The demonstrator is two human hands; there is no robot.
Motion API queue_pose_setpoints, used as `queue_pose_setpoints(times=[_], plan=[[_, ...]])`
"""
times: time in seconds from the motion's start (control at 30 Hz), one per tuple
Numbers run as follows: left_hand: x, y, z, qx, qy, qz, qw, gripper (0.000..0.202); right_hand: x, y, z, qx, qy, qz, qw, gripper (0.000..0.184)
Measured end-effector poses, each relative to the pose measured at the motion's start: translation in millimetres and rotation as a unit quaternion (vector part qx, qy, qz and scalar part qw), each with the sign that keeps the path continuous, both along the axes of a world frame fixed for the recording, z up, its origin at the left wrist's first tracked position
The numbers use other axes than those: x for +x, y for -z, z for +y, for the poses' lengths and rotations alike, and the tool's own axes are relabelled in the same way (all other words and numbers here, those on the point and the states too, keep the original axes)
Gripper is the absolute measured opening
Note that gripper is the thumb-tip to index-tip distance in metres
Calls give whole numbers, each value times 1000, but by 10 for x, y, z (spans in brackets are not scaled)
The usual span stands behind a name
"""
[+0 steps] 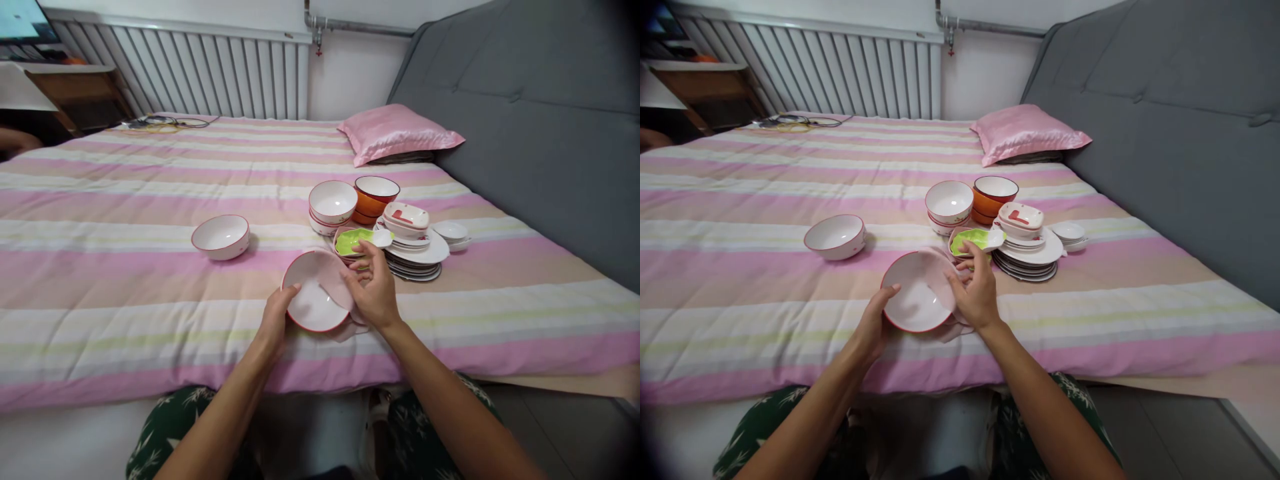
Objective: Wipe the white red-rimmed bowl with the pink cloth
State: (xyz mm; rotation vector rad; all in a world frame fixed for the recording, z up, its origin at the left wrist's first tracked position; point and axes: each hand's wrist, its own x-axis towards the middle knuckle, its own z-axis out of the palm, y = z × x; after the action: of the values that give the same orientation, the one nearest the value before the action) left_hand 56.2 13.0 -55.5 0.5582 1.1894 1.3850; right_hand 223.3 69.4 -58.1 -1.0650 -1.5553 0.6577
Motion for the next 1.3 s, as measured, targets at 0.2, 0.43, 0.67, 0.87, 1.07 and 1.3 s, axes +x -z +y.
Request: queue_pose_setpoints(times=[0.2,0.43,0.67,0.87,1.07,1.3], plan=[[-8,16,-8,26,22,28,999,37,3,180,62,-144,-113,14,983,38],[-70,-7,-11,83,64,134,985,46,27,146,56,-157,-190,35,969,32],[-131,-150,-52,182,99,348,914,45,21,4,21,-80,-190,26,978,47],[-110,-206,-86,213,129,444,861,48,51,-45,-21,-15,-198,-4,980,62],[-91,-155,-100,229,145,475,837,51,67,-125,-94,82,-220,-66,970,54],[-66,-153,-98,251,161,494,817,53,75,-166,-111,113,-256,-95,955,45]])
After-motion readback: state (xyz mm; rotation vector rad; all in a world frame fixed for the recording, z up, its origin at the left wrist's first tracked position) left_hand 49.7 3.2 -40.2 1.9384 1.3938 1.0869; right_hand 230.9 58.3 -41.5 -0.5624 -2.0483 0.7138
